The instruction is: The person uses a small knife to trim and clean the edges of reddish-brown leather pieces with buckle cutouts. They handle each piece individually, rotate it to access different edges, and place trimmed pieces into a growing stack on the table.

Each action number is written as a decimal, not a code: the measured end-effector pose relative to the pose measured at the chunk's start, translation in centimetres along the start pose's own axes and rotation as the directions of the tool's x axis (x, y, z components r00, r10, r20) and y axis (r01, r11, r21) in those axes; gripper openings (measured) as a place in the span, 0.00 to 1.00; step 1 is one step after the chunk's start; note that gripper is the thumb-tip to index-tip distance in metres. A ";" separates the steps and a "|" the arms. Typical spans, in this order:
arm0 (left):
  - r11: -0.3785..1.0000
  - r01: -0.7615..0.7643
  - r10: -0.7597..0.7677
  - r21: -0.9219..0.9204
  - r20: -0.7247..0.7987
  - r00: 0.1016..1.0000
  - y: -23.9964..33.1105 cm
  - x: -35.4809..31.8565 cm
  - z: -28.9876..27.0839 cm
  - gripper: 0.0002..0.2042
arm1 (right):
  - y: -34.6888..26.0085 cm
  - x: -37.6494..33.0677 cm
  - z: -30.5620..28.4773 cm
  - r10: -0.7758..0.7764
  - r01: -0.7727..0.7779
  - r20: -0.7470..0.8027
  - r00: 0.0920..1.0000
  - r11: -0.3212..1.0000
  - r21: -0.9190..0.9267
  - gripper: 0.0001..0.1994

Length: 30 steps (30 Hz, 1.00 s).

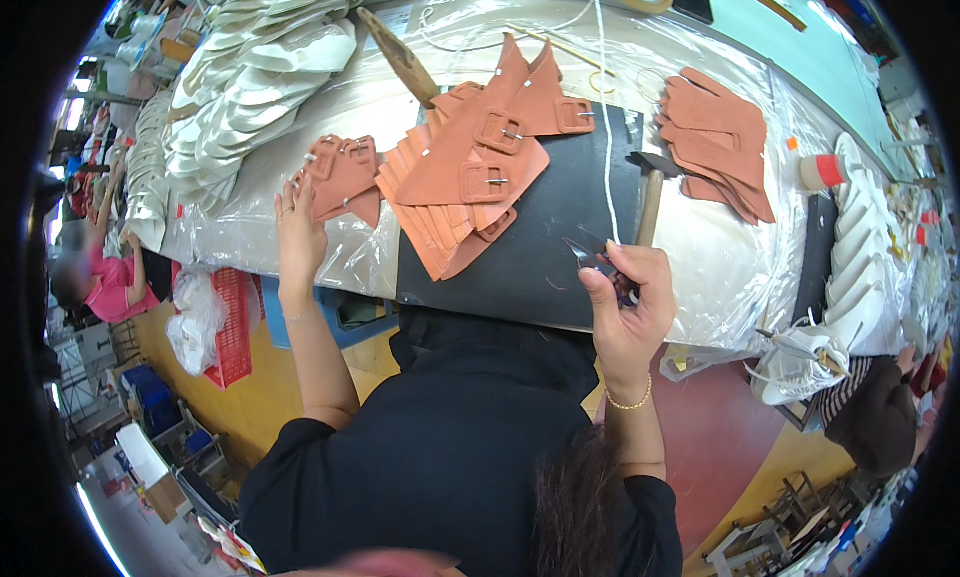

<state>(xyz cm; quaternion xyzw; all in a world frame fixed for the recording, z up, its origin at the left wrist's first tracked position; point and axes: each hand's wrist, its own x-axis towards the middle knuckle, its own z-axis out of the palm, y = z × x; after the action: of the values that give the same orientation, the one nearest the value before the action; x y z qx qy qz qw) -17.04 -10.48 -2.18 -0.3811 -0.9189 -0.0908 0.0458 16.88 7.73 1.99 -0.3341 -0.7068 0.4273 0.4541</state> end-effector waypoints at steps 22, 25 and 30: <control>0.682 -0.082 0.236 -0.727 0.112 0.965 16.3 3.6 1.2 0.08 | 2.2 1.3 4.2 0.025 0.012 0.212 0.977 0.985 -0.174 0.10; 0.651 -0.050 0.232 -0.757 0.136 0.963 15.6 3.5 1.5 0.08 | 3.4 2.8 6.7 -0.053 0.112 0.221 0.974 0.958 -0.264 0.08; 0.574 -0.081 0.227 -0.815 0.063 0.972 15.4 3.2 2.7 0.09 | 3.9 3.9 8.7 -0.068 0.168 0.265 0.962 0.911 -0.376 0.08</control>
<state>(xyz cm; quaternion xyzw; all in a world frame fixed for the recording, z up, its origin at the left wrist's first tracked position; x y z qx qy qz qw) -8.38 2.97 -2.26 -0.4447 -0.7413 -0.4620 -0.1982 7.68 10.08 -2.07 -0.3195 -0.8483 0.2856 0.3111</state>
